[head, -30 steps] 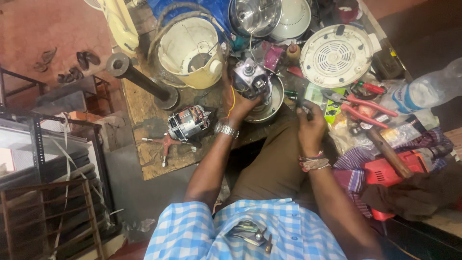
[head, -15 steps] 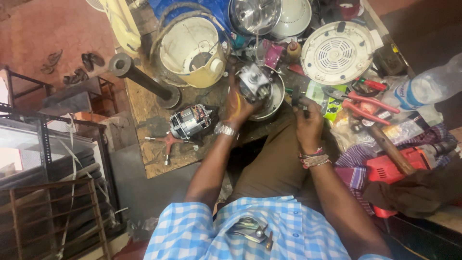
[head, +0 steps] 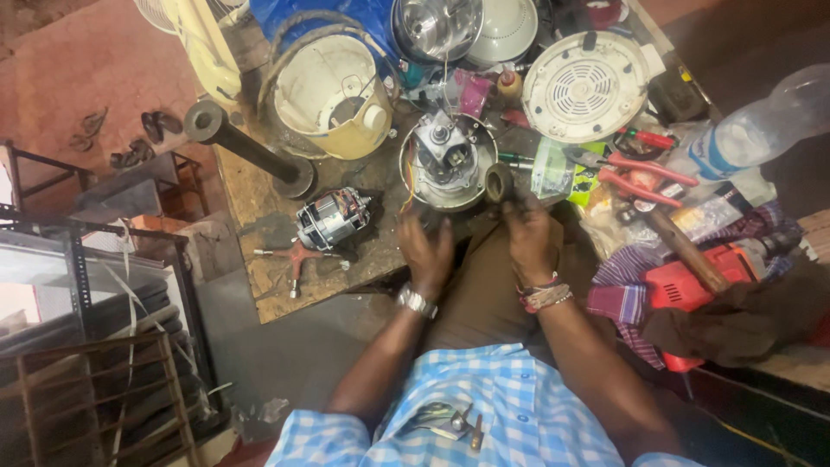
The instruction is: The person repairs a small electric motor or appliance by manipulating wires and components on a cluttered workbench. They use pliers and a screwdriver to adjust parts and connect wires, occasionally handling a plastic housing.
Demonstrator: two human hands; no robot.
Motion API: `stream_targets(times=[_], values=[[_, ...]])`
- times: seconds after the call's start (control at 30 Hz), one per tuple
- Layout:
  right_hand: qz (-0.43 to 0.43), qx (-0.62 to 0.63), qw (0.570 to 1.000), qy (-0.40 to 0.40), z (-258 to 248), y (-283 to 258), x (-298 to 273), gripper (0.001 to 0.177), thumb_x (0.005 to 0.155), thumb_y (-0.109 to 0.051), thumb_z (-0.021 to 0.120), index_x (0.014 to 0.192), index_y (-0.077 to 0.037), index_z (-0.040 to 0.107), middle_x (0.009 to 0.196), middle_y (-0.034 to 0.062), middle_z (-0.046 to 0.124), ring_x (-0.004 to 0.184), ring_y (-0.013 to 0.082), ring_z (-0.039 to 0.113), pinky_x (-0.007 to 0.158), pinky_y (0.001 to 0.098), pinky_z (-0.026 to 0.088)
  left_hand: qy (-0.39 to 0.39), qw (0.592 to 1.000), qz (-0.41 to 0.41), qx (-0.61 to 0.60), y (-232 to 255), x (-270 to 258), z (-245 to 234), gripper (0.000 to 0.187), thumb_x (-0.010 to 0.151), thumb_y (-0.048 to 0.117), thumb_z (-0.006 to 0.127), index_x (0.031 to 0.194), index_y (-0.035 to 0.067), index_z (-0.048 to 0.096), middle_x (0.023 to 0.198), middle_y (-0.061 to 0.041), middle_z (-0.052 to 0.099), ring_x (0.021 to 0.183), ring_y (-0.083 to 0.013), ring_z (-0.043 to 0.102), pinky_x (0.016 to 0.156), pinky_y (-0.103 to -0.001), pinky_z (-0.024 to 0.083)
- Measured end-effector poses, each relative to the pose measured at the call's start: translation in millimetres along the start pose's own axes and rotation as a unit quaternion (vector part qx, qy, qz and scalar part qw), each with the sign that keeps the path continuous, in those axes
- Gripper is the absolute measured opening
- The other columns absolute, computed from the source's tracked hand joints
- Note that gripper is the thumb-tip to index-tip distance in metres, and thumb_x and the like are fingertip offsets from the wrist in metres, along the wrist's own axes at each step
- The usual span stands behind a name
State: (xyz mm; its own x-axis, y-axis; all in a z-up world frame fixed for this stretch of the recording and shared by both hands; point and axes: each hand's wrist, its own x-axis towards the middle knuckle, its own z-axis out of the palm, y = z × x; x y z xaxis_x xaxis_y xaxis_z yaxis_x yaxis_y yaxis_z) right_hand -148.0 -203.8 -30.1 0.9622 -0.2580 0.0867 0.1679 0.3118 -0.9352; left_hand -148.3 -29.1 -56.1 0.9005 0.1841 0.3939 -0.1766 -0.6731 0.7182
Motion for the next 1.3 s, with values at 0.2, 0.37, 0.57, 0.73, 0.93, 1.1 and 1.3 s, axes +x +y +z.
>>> stream_targets(times=[0.2, 0.37, 0.57, 0.73, 0.93, 1.1, 1.3], values=[[-0.036, -0.285, 0.958, 0.017, -7.4, -0.9, -6.6, 0.029, 0.098, -0.007, 0.069, 0.126, 0.0, 0.07, 0.114, 0.0065, 0.076, 0.1, 0.0145, 0.071, 0.09, 0.0285, 0.055, -0.204, 0.895, -0.106, -0.383, 28.9, 20.0, -0.8, 0.056, 0.093, 0.009, 0.075, 0.142, 0.002, 0.049, 0.137, -0.014, 0.063, 0.127, -0.0232, 0.063, 0.108, -0.035, 0.052], [-0.107, -0.139, 0.983, -0.054, -11.2, 21.6, -4.0, 0.023, 0.101, 0.0, 0.065, 0.124, 0.0, 0.067, 0.126, 0.0101, 0.07, 0.114, 0.0161, 0.066, 0.098, 0.0292, 0.054, -0.239, 0.825, -0.089, -0.504, 33.8, 41.1, 14.3, 0.052, 0.091, -0.006, 0.076, 0.135, 0.0, 0.05, 0.138, -0.016, 0.061, 0.132, -0.0235, 0.06, 0.113, -0.037, 0.051], [-0.074, -0.133, 0.985, -0.078, -10.6, 29.1, -7.1, 0.026, 0.103, 0.002, 0.066, 0.129, 0.002, 0.064, 0.13, 0.0115, 0.068, 0.117, 0.0176, 0.067, 0.101, 0.0308, 0.055, -0.218, 0.808, -0.124, -0.534, 31.7, 41.9, 9.0, 0.068, 0.083, -0.008, 0.079, 0.138, 0.004, 0.041, 0.136, -0.012, 0.059, 0.128, -0.0225, 0.059, 0.108, -0.037, 0.053], [-0.019, -0.029, 0.996, -0.076, -8.4, 23.0, -4.4, 0.038, 0.101, 0.002, 0.063, 0.138, -0.001, 0.056, 0.133, 0.0093, 0.067, 0.12, 0.0168, 0.066, 0.102, 0.0296, 0.055, -0.221, 0.833, -0.11, -0.495, 36.1, 43.3, -4.1, 0.073, 0.085, -0.003, 0.078, 0.148, 0.006, 0.042, 0.135, -0.008, 0.058, 0.121, -0.0204, 0.061, 0.102, -0.034, 0.055], [-0.014, -0.055, 0.997, -0.045, -9.5, 31.9, -6.4, 0.036, 0.098, 0.004, 0.067, 0.132, 0.0, 0.059, 0.134, 0.0093, 0.065, 0.121, 0.0169, 0.064, 0.101, 0.03, 0.054, -0.209, 0.853, -0.128, -0.461, 18.0, 29.8, -5.8, 0.041, 0.101, 0.016, 0.061, 0.14, 0.005, 0.054, 0.118, -0.007, 0.063, 0.102, -0.0154, 0.06, 0.086, -0.028, 0.05], [-0.063, -0.094, 0.993, -0.042, -12.5, 28.1, 0.4, 0.029, 0.101, -0.005, 0.07, 0.129, -0.003, 0.064, 0.132, 0.0132, 0.069, 0.121, 0.019, 0.065, 0.104, 0.0304, 0.052, -0.202, 0.81, -0.237, -0.497, 0.6, 24.5, -4.3, 0.035, 0.105, 0.027, 0.046, 0.125, 0.003, 0.062, 0.091, -0.005, 0.069, 0.071, -0.0113, 0.063, 0.058, -0.026, 0.052], [-0.128, -0.555, 0.819, 0.061, -85.5, -26.2, 84.6, 0.026, 0.098, -0.016, 0.069, 0.123, -0.006, 0.07, 0.12, 0.0203, 0.066, 0.109, 0.0393, 0.065, 0.094, 0.0471, 0.05, -0.224, 0.831, -0.28, -0.424, -1.1, 28.8, -13.9, 0.027, 0.102, 0.025, 0.059, 0.115, 0.002, 0.065, 0.087, -0.004, 0.073, 0.06, -0.0125, 0.066, 0.049, -0.024, 0.048]])
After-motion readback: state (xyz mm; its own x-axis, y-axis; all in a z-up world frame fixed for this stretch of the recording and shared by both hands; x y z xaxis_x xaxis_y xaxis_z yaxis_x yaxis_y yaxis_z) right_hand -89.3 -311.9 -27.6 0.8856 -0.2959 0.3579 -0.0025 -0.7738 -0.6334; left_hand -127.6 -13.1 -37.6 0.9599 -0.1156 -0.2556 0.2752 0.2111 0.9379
